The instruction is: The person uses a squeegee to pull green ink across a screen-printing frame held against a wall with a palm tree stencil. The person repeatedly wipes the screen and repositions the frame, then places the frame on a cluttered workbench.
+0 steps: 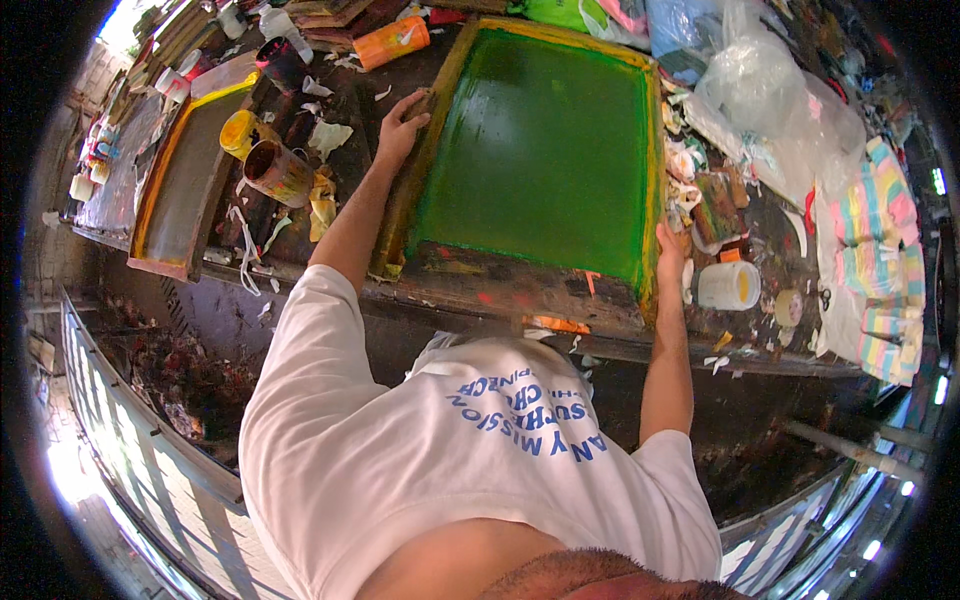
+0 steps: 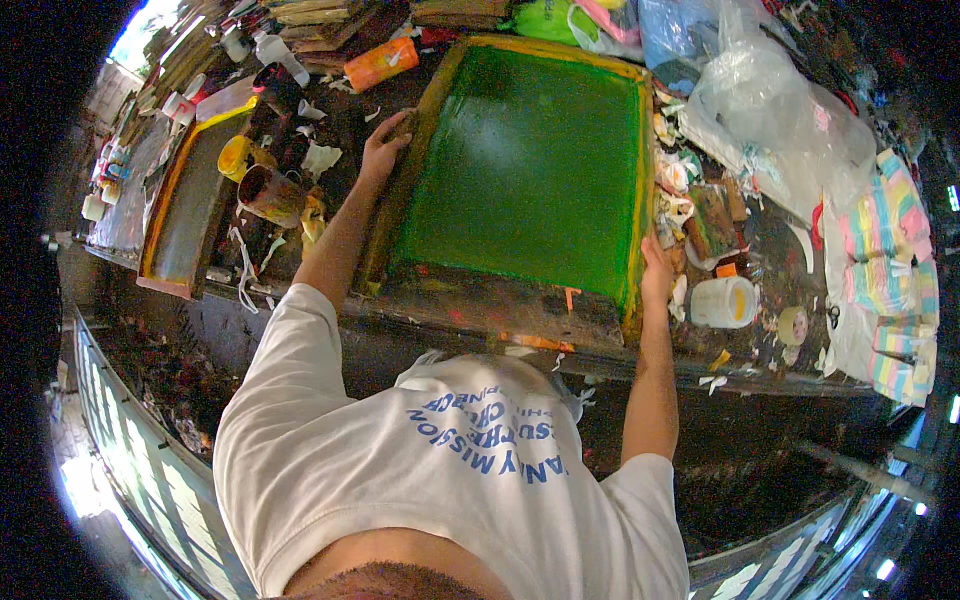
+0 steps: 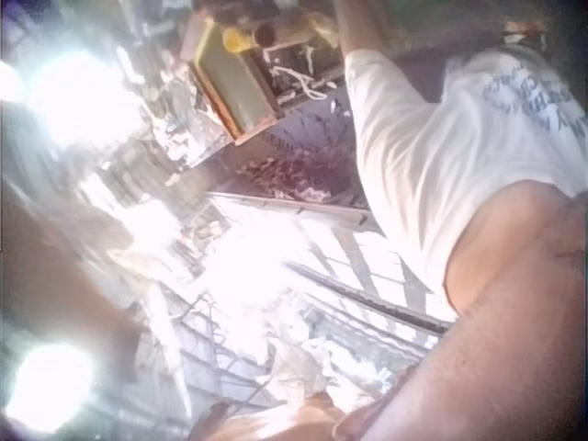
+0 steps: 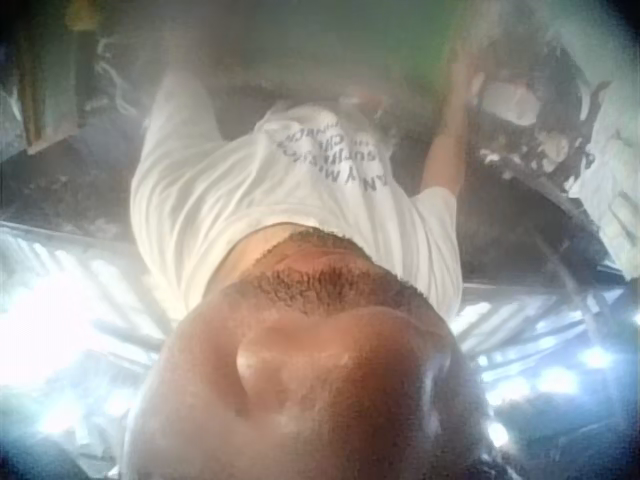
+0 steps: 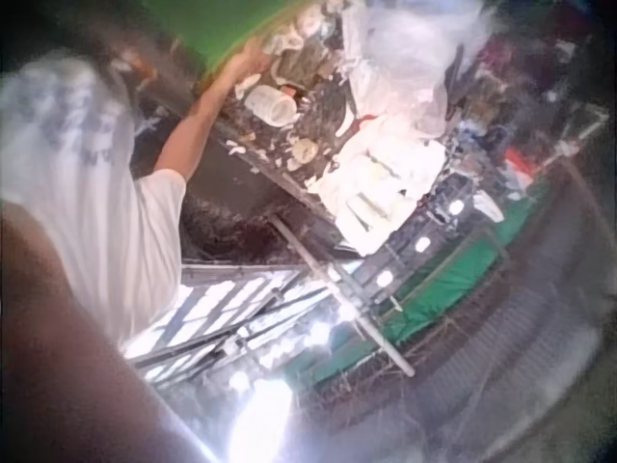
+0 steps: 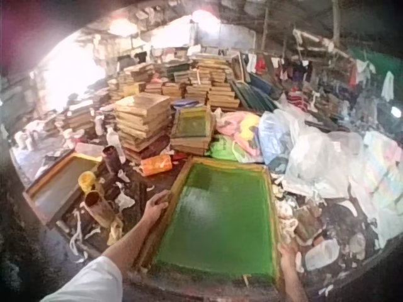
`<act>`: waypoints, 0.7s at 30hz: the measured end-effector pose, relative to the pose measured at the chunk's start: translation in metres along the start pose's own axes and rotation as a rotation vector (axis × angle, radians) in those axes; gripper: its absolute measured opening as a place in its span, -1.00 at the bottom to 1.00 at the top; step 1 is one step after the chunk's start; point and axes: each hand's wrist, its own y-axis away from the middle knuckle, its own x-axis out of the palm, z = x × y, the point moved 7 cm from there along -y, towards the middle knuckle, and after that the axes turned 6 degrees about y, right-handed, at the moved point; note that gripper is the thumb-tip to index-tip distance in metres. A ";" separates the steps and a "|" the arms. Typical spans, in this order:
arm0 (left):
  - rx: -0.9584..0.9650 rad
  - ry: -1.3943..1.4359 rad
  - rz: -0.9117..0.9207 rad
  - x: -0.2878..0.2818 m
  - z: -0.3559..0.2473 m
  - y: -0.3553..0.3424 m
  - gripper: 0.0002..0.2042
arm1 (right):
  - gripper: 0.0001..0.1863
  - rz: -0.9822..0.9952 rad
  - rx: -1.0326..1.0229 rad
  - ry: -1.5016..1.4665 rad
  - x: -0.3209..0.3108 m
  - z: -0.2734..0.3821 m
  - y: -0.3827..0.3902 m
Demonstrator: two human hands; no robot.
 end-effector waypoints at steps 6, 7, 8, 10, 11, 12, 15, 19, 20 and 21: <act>0.028 -0.044 -0.033 -0.008 0.002 0.011 -0.49 | -0.23 0.026 -0.033 -0.021 0.014 0.028 0.030; 0.007 -0.049 -0.042 -0.011 0.004 0.009 -0.49 | -0.23 0.015 -0.057 0.021 0.014 0.033 0.031; 0.009 -0.062 -0.051 -0.014 0.005 0.007 -0.48 | -0.23 0.003 -0.055 0.077 0.014 0.036 0.031; 0.081 -0.071 -0.040 -0.017 0.003 -0.005 -0.47 | -0.25 -0.034 -0.056 0.116 0.013 0.042 0.031; 0.073 -0.089 -0.039 -0.021 0.008 -0.006 -0.46 | -0.26 0.001 -0.096 0.022 0.016 0.046 0.031; 0.139 -0.212 -0.016 -0.025 0.007 -0.008 -0.45 | -0.27 0.044 -0.133 -0.119 0.019 0.050 0.031; 0.171 -0.134 0.065 -0.032 0.025 -0.017 -0.57 | -0.31 -0.034 -0.095 0.003 0.016 0.047 0.034; 0.291 0.069 0.264 -0.035 0.034 -0.032 -0.55 | -0.30 -0.080 -0.073 -0.019 0.016 0.041 0.040; 0.245 0.043 0.231 -0.040 0.039 -0.034 -0.54 | -0.29 -0.086 -0.074 -0.017 0.017 0.039 0.040; 0.197 0.014 0.195 -0.042 0.041 -0.034 -0.53 | -0.27 -0.072 -0.063 -0.043 0.019 0.036 0.040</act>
